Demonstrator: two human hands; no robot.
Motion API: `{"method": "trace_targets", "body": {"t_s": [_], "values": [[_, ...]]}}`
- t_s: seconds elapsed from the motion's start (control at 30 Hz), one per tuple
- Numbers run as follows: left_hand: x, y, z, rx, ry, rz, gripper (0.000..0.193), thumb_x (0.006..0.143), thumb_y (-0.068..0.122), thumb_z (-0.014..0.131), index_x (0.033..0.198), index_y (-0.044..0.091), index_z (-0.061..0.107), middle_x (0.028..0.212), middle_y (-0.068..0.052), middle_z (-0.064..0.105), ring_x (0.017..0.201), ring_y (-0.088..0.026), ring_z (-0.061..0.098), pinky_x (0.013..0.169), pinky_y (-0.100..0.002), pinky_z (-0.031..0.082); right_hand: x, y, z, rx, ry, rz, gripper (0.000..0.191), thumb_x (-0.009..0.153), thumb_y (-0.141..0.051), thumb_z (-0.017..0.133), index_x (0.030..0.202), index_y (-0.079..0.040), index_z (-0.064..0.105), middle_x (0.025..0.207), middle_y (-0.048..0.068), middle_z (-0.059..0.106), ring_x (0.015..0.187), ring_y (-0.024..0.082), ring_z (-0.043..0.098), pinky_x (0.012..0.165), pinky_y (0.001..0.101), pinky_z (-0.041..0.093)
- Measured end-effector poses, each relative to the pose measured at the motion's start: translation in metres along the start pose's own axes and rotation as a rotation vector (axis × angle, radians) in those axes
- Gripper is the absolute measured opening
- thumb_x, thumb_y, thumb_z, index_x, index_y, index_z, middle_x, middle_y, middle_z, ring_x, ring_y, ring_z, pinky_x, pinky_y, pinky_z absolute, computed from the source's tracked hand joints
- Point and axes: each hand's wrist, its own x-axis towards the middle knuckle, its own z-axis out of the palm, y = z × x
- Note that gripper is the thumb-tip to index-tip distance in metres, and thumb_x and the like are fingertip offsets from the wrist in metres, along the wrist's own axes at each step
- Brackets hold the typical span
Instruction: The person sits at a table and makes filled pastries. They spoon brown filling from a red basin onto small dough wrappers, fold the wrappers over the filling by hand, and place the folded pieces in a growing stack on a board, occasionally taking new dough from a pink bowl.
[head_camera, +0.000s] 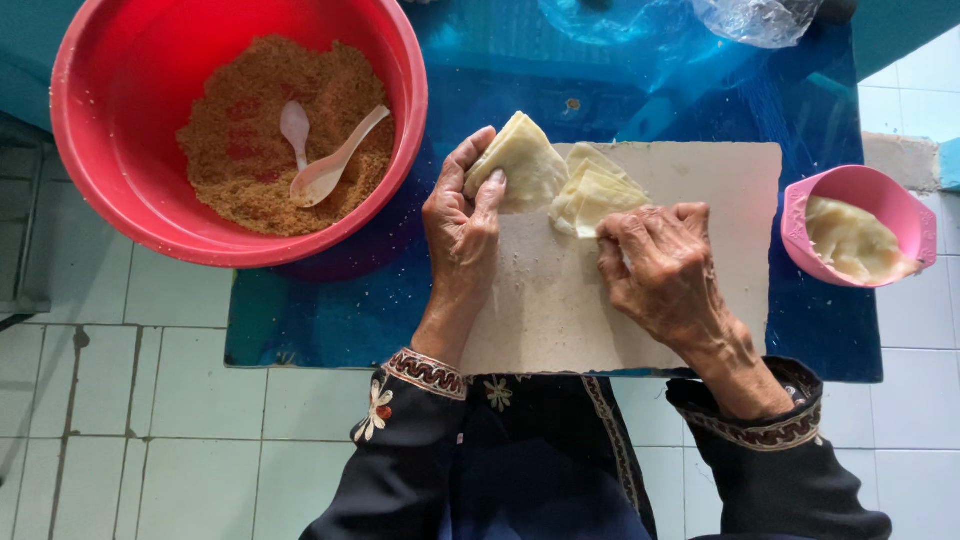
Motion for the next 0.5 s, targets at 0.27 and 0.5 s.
{"method": "trace_targets", "body": {"t_s": [0.27,0.5], "values": [[0.0,0.0,0.0,-0.01,-0.006,-0.01,0.04,0.1,0.004,0.06,0.14,-0.001,0.057,0.131,-0.009,0.067,0.118,-0.014,0.064,0.105,-0.028,0.052,0.006,0.018,0.002,-0.011,-0.066,0.274,0.017,0.103,-0.019,0.069,0.115,-0.009,0.074,0.084,0.003,0.068,0.071,0.017,0.059,0.09,0.0404,0.041],[0.001,0.001,0.0,0.0,-0.008,-0.005,0.041,0.1,0.004,0.059,0.14,-0.001,0.058,0.13,-0.009,0.067,0.116,-0.014,0.065,0.103,-0.028,0.053,0.024,0.025,0.003,-0.083,-0.013,0.155,0.011,0.097,-0.022,0.077,0.105,-0.015,0.077,0.102,0.004,0.073,0.104,0.026,0.062,0.092,0.0447,0.036]]}}
